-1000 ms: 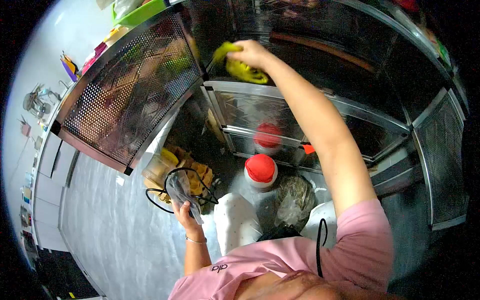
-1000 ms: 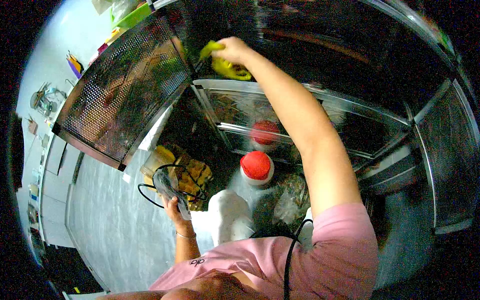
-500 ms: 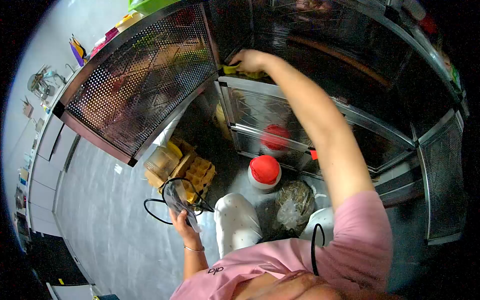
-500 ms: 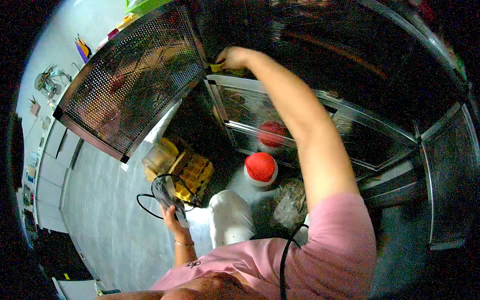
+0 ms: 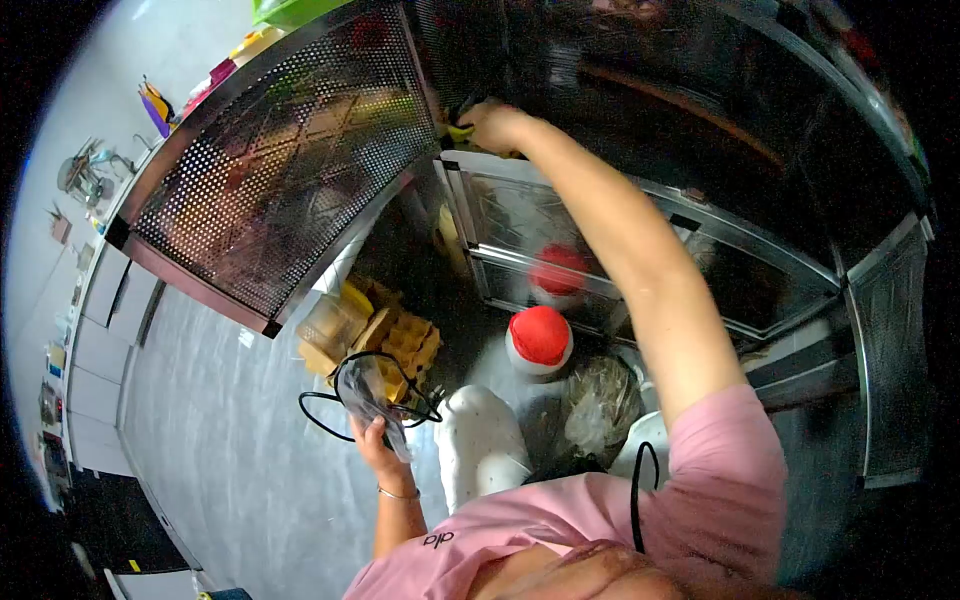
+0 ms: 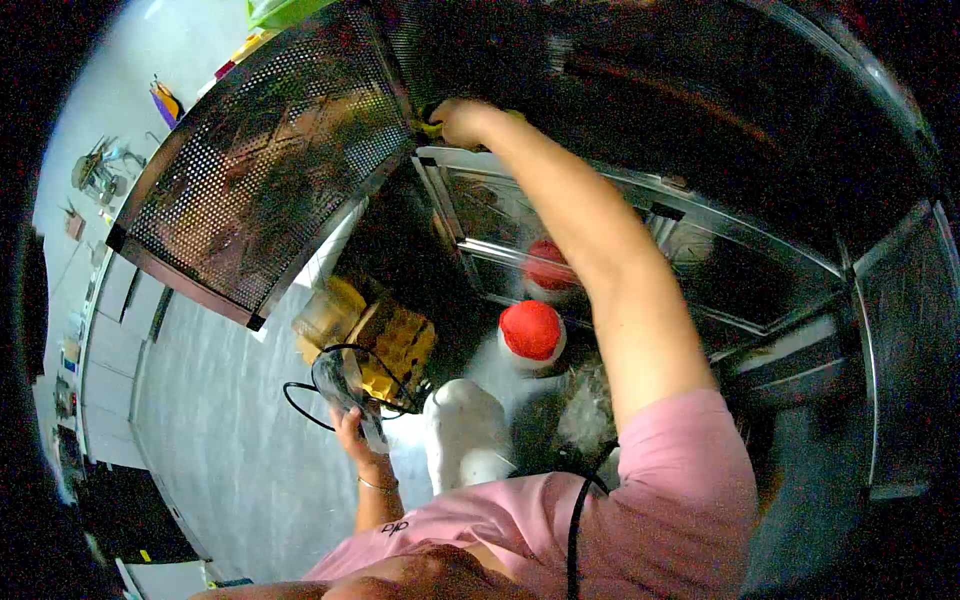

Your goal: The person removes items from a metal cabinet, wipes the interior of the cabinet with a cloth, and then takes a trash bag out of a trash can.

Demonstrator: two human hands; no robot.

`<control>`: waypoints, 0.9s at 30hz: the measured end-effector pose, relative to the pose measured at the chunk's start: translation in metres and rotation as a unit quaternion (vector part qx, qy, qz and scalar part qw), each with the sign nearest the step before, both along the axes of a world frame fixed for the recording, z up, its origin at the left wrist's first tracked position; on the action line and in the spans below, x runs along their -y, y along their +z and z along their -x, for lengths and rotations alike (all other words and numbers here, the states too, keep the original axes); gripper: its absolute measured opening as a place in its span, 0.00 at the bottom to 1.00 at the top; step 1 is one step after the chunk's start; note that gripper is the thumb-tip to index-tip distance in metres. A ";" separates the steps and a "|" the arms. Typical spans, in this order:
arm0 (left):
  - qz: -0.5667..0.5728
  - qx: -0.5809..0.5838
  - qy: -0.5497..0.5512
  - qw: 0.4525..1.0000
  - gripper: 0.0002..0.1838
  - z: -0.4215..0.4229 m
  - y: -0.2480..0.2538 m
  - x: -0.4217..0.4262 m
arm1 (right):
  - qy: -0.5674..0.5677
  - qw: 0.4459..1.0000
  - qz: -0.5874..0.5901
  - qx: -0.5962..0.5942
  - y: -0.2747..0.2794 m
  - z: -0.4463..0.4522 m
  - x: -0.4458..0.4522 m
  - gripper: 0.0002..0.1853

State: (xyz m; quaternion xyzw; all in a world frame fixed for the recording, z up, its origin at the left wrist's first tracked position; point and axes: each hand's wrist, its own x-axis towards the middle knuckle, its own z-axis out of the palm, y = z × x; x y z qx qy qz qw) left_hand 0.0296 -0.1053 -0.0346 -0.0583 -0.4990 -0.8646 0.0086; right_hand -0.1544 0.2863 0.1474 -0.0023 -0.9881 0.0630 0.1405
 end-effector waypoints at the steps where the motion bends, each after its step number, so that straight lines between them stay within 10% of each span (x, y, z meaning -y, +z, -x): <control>1: -0.008 0.009 0.007 1.000 0.28 0.002 -0.004 -0.002 | 0.011 0.995 0.082 0.057 0.015 -0.017 0.003 0.24; 4: -0.003 0.002 0.020 1.000 0.26 0.007 -0.006 -0.001 | 0.130 0.987 0.071 0.059 0.032 -0.038 -0.028 0.20; 10: 0.008 0.042 0.021 0.999 0.27 0.010 -0.008 -0.002 | -0.042 0.959 0.271 -0.072 0.023 -0.050 -0.066 0.17; 16: 0.034 0.035 -0.001 0.999 0.28 0.003 0.000 -0.020 | -0.041 0.999 -0.003 0.012 0.024 -0.061 0.011 0.23; 21: 0.076 -0.011 -0.009 0.997 0.22 0.000 0.010 -0.036 | 0.103 0.984 0.120 -0.084 -0.002 -0.106 0.004 0.19; 24: 0.002 -0.009 -0.041 0.999 0.22 -0.005 0.030 -0.051 | -0.026 0.972 0.005 -0.234 -0.002 -0.134 -0.011 0.16; 27: -0.011 0.002 -0.060 0.998 0.28 -0.005 0.023 -0.049 | -0.132 0.980 -0.025 -0.145 -0.006 -0.173 -0.019 0.14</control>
